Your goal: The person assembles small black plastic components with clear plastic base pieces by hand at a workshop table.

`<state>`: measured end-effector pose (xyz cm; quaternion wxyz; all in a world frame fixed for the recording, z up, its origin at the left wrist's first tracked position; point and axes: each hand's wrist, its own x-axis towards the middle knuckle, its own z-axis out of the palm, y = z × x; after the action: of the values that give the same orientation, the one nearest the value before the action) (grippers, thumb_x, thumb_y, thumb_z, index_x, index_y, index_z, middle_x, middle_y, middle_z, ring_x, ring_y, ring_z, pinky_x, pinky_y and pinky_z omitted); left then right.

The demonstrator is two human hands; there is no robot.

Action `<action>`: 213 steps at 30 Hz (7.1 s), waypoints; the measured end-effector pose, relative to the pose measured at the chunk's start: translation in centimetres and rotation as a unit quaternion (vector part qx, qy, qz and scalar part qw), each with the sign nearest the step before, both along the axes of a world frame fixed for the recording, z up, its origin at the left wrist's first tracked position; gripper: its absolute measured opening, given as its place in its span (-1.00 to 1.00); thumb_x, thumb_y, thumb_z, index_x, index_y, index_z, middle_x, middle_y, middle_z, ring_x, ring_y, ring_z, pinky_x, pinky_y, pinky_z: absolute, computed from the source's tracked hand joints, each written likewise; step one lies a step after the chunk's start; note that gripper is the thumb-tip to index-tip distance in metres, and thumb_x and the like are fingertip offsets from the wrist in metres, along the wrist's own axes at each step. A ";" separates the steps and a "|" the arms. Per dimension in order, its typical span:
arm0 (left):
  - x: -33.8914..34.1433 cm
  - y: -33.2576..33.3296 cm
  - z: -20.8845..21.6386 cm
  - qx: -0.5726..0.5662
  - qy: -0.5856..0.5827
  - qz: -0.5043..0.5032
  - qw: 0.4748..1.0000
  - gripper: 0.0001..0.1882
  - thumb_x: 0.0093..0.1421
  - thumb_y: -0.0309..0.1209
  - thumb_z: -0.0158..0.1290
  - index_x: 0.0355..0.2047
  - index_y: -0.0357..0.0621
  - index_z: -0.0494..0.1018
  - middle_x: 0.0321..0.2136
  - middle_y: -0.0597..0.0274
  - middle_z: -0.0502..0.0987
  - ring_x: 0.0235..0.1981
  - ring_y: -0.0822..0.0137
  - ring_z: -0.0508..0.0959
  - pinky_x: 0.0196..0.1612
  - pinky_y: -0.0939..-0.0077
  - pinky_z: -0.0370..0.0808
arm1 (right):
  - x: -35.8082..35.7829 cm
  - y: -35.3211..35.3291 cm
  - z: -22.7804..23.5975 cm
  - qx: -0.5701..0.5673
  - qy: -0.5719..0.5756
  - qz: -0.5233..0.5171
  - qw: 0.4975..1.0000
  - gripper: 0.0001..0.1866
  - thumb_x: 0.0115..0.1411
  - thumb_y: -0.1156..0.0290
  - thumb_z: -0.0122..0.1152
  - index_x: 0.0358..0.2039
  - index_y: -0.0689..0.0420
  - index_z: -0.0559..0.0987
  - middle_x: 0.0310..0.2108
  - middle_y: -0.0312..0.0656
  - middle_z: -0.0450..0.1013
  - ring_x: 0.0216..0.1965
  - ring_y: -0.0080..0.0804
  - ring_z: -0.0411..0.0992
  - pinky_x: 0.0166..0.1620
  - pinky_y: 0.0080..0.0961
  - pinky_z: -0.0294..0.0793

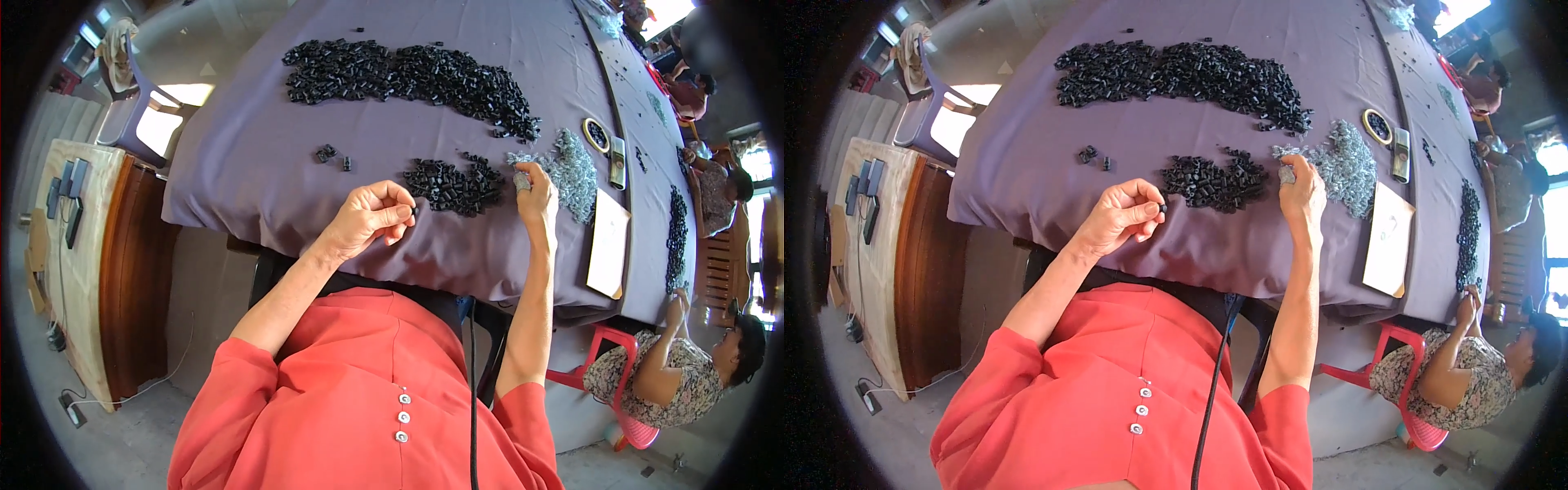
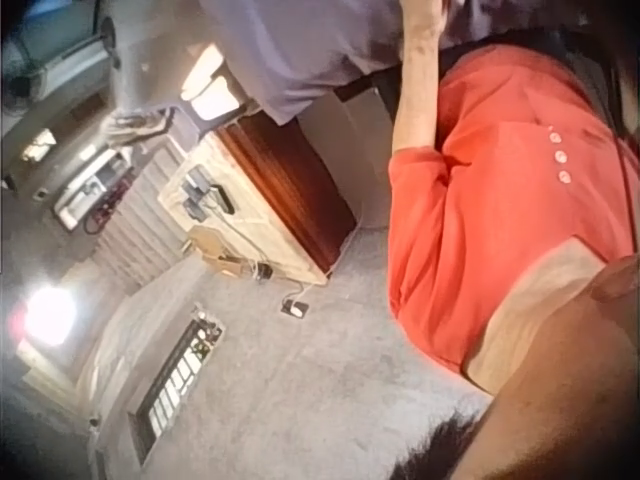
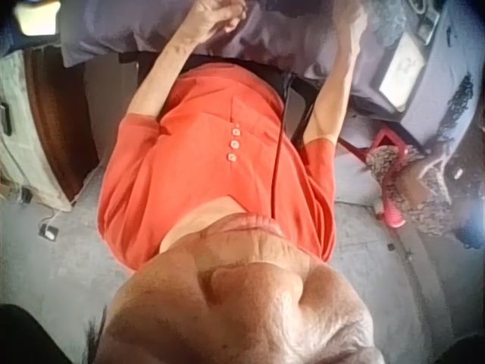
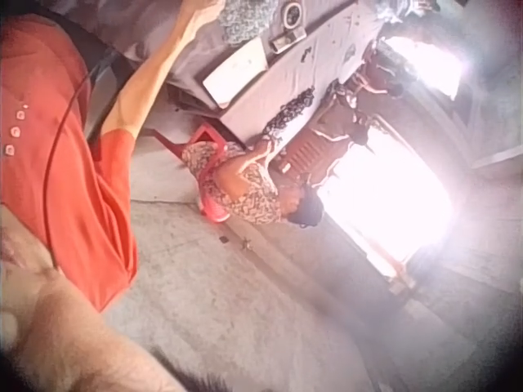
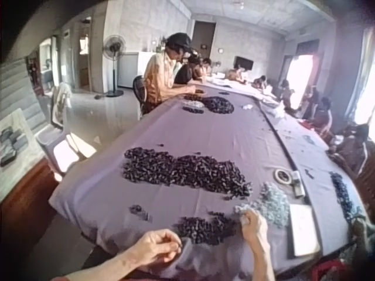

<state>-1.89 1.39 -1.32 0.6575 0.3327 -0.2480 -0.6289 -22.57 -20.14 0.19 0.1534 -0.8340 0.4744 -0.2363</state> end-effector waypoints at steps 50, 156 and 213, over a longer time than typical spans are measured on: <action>-0.7 -0.3 -0.3 0.013 -0.066 0.071 0.995 -0.86 0.19 -0.52 -0.01 -0.24 -0.29 0.42 -0.44 0.16 0.51 -0.56 0.51 0.48 -0.56 0.70 0.42 | -0.3 4.5 -1.0 -0.085 0.011 -0.003 0.996 -0.80 0.01 0.59 0.03 -0.30 0.12 0.47 -0.29 -0.12 0.35 -0.25 -0.06 0.36 -0.20 -0.25 0.35; -4.7 -16.8 2.0 -0.064 -0.816 0.098 0.566 -0.88 0.01 -0.50 0.00 -0.40 -0.25 0.41 -0.42 0.04 0.49 -0.28 0.05 0.51 -0.23 0.19 0.46 | -0.6 4.4 -1.3 -0.100 -0.055 0.010 0.993 -0.63 -0.23 0.64 0.15 -0.32 0.07 0.43 -0.36 -0.16 0.35 -0.28 -0.10 0.36 -0.24 -0.27 0.36; -3.3 -2.7 0.5 -0.008 -0.318 0.112 0.941 -0.90 0.08 -0.59 0.10 -0.36 -0.21 0.48 -0.55 0.43 0.44 -0.58 0.64 0.37 -0.50 0.76 0.35 | 0.2 5.0 -0.6 -0.041 -0.111 0.082 0.990 -0.61 -0.01 0.66 0.03 -0.10 0.20 0.44 -0.08 -0.07 0.38 -0.02 -0.08 0.29 0.07 -0.32 0.26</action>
<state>-5.16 -1.26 -0.85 0.6129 0.5359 -0.4104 -0.4107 -22.32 -15.16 -0.38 0.1896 -0.8441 0.3744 -0.3339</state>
